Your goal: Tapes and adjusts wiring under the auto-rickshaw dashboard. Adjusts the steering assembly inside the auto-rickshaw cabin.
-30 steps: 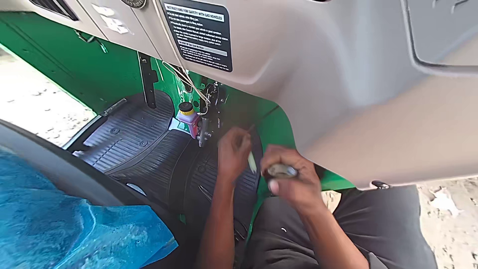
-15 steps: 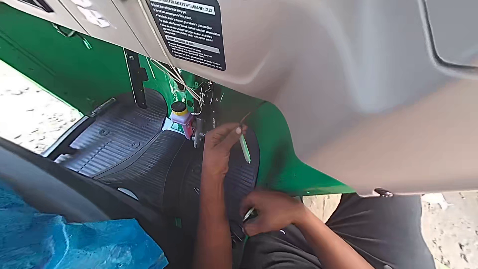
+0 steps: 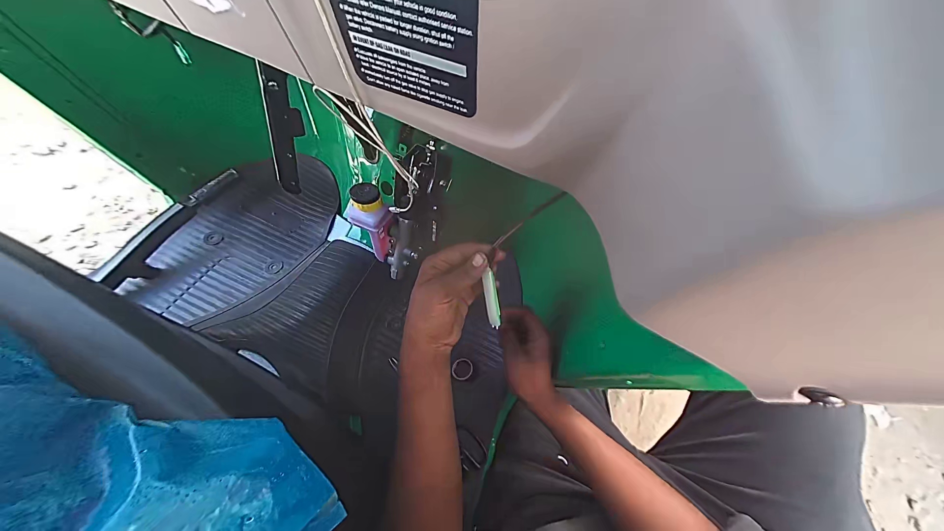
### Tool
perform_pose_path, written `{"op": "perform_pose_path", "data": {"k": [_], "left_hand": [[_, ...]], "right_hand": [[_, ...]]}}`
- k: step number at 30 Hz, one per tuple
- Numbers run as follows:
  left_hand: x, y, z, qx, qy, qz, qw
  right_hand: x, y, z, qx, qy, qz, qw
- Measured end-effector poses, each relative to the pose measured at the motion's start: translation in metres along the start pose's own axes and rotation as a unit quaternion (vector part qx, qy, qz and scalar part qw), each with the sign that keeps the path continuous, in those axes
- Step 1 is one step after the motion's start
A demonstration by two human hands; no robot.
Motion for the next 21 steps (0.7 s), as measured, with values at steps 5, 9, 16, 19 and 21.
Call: {"op": "perform_pose_path", "data": {"k": [5, 9, 16, 19, 21], "left_hand": [[0.003, -0.001, -0.004, 0.006, 0.011, -0.025, 1.0], [0.003, 0.001, -0.009, 0.033, 0.03, -0.023, 0.999], [0.013, 0.008, -0.012, 0.109, 0.172, 0.116, 0.972], [0.018, 0.02, -0.022, 0.148, 0.26, 0.22, 0.929], [0.021, 0.023, -0.026, 0.178, 0.302, 0.262, 0.899]], "right_hand": [[-0.061, 0.006, 0.047, 0.074, 0.023, 0.303, 0.95], [-0.074, 0.019, 0.064, 0.023, 0.003, 0.337, 0.941], [-0.085, 0.031, 0.075, 0.058, 0.009, 0.343, 0.938], [-0.091, 0.03, 0.076, 0.067, 0.001, 0.325, 0.944], [-0.095, 0.026, 0.077, 0.066, -0.024, 0.31, 0.948]]}}
Point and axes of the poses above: each hand's wrist, its own z-axis towards the middle knuckle, its own y-axis out of the palm, x = y × z, the point moved 2 cm from there along z, towards the middle knuckle, and after that the axes turned 12 degrees about x, right-handed, at the moved point
